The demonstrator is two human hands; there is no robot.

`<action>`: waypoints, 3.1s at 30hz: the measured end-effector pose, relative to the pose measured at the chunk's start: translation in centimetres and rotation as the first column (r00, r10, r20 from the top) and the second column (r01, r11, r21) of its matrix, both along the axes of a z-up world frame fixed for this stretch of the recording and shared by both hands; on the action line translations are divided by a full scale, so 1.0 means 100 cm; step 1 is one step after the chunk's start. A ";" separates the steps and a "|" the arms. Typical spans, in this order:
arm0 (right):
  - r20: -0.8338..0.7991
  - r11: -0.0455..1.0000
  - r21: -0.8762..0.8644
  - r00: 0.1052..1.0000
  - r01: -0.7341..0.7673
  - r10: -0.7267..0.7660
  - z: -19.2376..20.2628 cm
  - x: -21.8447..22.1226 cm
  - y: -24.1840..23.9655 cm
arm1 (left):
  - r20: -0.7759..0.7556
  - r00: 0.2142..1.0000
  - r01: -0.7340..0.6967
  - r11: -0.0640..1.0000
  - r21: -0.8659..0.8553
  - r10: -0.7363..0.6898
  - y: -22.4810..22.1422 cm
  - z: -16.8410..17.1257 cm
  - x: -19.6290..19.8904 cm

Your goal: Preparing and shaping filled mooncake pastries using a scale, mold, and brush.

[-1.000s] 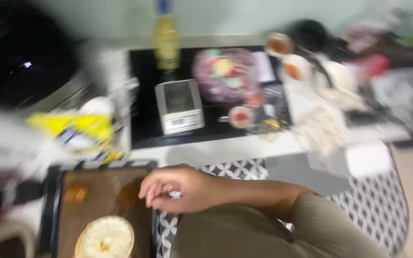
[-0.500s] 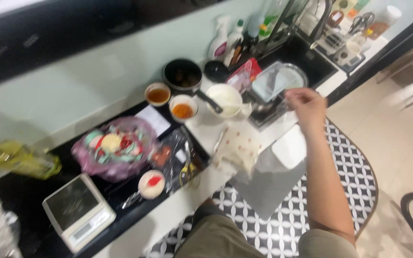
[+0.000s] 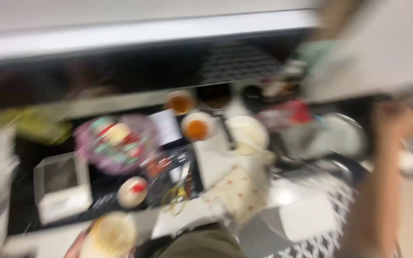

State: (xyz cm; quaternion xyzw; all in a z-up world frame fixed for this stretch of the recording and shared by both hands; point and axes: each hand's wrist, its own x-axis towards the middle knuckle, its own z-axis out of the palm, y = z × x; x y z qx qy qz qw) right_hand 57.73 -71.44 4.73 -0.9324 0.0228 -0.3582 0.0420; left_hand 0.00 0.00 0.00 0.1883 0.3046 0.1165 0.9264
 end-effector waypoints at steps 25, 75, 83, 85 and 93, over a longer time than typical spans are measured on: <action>0.349 -0.097 0.252 0.003 0.963 0.937 -0.009 -0.342 0.476 | 0.356 0.896 -0.430 -0.319 0.845 -0.264 -0.048 0.125 0.102; 0.112 -0.040 0.934 0.184 -0.355 0.977 0.068 -0.340 0.555 | 0.298 0.940 -0.069 0.947 -0.313 0.167 0.011 -0.047 0.117; 0.056 0.076 0.787 0.194 -0.613 0.979 0.082 -0.340 0.558 | 0.344 0.931 0.000 0.946 -0.324 0.118 0.005 -0.035 0.117; 0.031 0.077 0.793 0.165 -0.605 0.986 0.084 -0.340 0.553 | 0.373 0.918 -0.004 0.944 -0.329 0.135 0.005 -0.039 0.116; 0.037 0.041 0.914 0.183 -0.405 0.982 0.064 -0.335 0.554 | 0.328 0.932 -0.047 0.947 -0.318 0.156 0.003 -0.045 0.111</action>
